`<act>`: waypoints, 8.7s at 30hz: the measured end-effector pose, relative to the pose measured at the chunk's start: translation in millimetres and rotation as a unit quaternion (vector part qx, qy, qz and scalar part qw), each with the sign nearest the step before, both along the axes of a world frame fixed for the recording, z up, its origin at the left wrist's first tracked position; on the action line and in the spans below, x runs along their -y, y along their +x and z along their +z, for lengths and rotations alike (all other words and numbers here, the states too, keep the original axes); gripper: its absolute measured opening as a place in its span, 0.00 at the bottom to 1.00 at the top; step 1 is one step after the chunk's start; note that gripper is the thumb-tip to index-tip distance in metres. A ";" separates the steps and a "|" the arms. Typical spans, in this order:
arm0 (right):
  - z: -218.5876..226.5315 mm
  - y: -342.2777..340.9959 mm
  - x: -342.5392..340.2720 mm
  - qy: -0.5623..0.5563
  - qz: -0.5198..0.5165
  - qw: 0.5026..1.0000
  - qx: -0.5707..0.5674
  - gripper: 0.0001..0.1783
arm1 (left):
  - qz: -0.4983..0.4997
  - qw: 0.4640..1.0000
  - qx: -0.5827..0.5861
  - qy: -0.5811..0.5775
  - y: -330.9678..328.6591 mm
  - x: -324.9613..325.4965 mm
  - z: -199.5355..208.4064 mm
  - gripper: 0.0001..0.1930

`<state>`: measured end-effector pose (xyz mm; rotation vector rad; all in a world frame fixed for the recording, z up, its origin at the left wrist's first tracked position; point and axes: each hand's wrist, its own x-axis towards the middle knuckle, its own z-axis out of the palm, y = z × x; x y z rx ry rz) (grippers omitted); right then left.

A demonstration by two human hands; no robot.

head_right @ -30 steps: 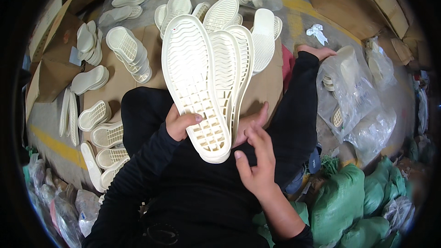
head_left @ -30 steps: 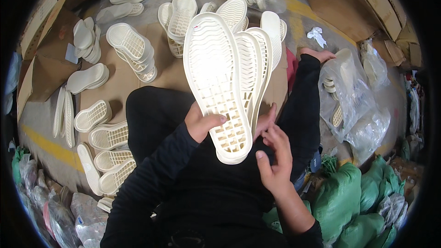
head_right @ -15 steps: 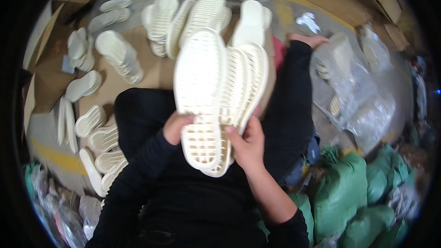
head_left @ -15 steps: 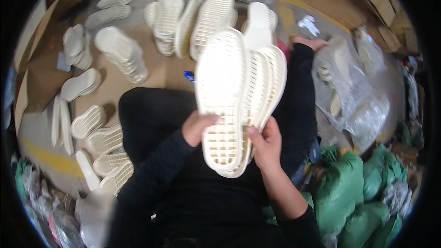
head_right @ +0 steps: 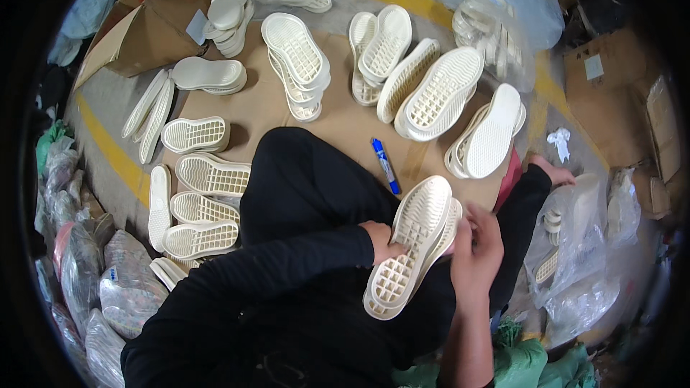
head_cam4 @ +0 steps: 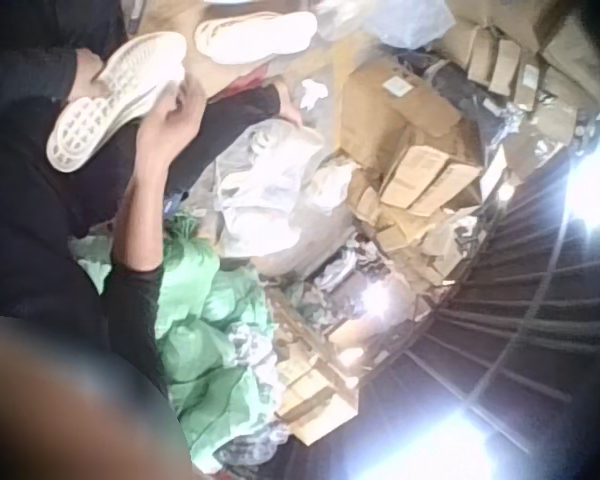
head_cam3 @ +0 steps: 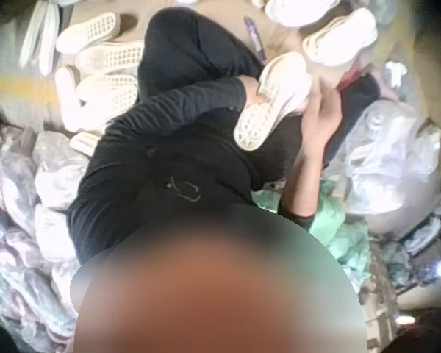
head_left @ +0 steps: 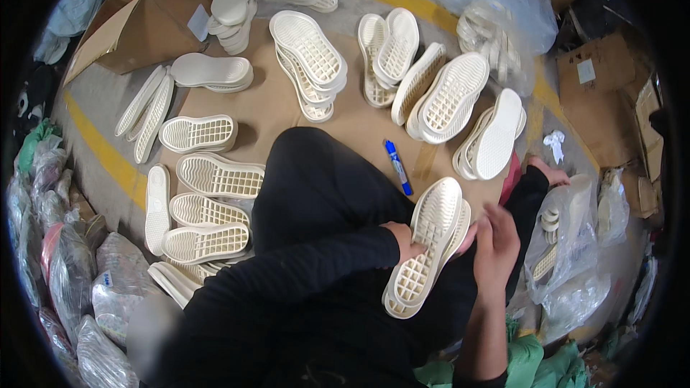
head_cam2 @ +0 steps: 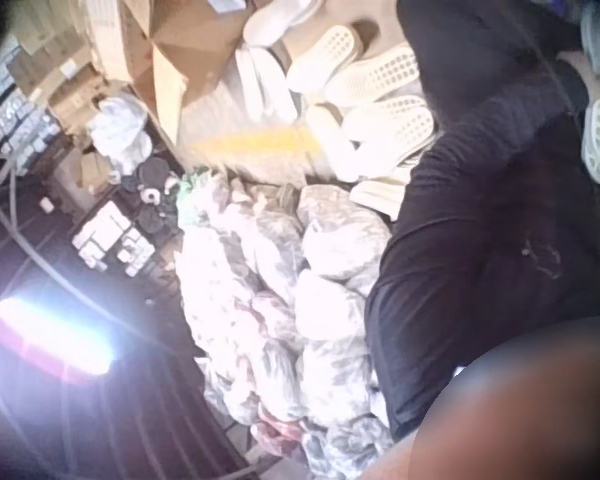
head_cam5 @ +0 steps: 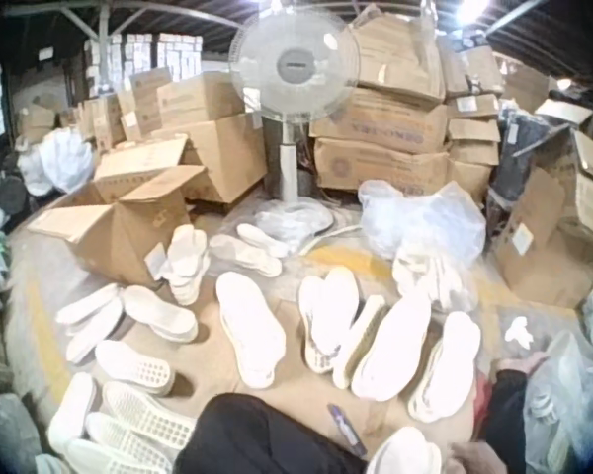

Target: The person sits on the floor and repeatedly picks up white shoe insoles from plastic bags and piles. They inspect the insoles by turning them over and comparing pairs, then place them back into piles on the floor.

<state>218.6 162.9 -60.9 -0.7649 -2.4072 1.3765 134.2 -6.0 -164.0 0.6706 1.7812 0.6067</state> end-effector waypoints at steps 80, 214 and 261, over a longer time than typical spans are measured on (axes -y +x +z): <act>-9.9 55.1 -13.7 -0.409 -0.026 0.841 -0.353 0.42 | 0.238 0.821 0.246 0.458 -6.7 15.1 80.5 0.42; -28.5 37.4 38.3 -0.377 0.015 0.922 -0.084 0.25 | 0.308 0.899 0.066 0.303 -34.7 25.0 57.2 0.16; -25.5 47.5 4.6 -0.198 -0.156 0.943 -0.218 0.21 | 0.308 0.850 0.264 0.336 -30.4 9.2 34.7 0.21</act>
